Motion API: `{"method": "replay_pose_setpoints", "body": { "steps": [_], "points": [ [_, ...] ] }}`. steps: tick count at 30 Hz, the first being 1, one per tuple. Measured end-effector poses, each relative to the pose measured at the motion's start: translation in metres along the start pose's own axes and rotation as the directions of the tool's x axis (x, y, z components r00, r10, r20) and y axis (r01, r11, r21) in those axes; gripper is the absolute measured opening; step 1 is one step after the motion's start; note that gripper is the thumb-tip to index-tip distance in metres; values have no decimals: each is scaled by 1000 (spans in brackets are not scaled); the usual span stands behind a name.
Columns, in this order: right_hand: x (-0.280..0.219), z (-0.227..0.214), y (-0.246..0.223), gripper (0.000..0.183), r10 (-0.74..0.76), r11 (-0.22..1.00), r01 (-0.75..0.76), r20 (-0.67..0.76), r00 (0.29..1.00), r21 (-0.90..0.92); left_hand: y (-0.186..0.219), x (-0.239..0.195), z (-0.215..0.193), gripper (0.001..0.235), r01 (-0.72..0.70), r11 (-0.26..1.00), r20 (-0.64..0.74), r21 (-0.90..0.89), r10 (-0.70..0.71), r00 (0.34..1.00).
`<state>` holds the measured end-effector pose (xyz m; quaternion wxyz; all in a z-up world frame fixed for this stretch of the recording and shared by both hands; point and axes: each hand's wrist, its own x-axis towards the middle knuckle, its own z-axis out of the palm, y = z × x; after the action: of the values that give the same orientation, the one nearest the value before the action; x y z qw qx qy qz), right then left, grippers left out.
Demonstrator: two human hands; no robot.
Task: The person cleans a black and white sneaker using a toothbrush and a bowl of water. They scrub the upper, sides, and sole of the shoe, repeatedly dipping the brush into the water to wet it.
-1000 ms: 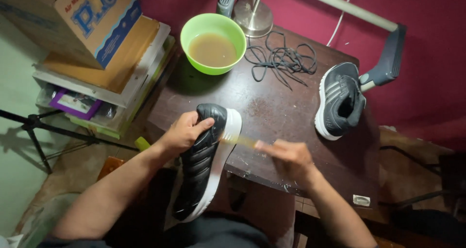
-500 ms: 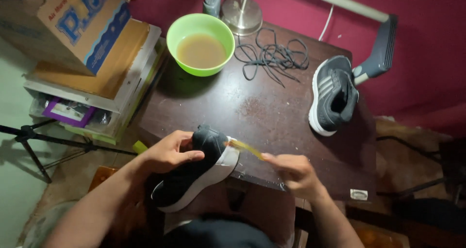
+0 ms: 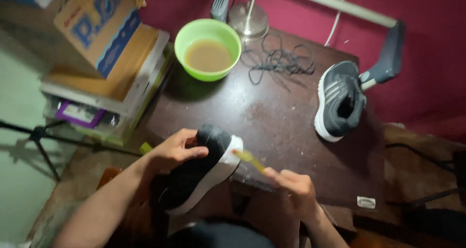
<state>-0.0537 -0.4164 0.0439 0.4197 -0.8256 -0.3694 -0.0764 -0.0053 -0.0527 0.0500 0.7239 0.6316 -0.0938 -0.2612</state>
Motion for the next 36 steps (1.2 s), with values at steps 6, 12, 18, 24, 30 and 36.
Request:
{"method": "replay_pose_setpoints", "body": {
  "steps": [6,12,18,24,30,36],
  "points": [
    [28,-31,13,51,40,986,-59,-118,992,-158,-9,-1,3,20,-8,999,16,33,8,1000],
    [9,-8,49,70,324,867,-313,-41,945,-387,-3,-2,3,32,-61,995,92,76,54,994],
    [23,-24,2,58,-57,973,69,62,996,-221,-16,1,0,27,-61,997,78,47,57,995],
    [28,-37,-29,44,11,994,-10,6,1000,-112,15,1,9,12,-123,991,69,46,120,990],
    [33,-21,-6,49,151,982,-165,-140,979,-95,10,-1,11,14,-130,991,89,36,126,988],
    [49,0,16,58,170,949,-194,-113,979,-249,2,1,4,17,-148,988,62,34,146,987]
  ]
}}
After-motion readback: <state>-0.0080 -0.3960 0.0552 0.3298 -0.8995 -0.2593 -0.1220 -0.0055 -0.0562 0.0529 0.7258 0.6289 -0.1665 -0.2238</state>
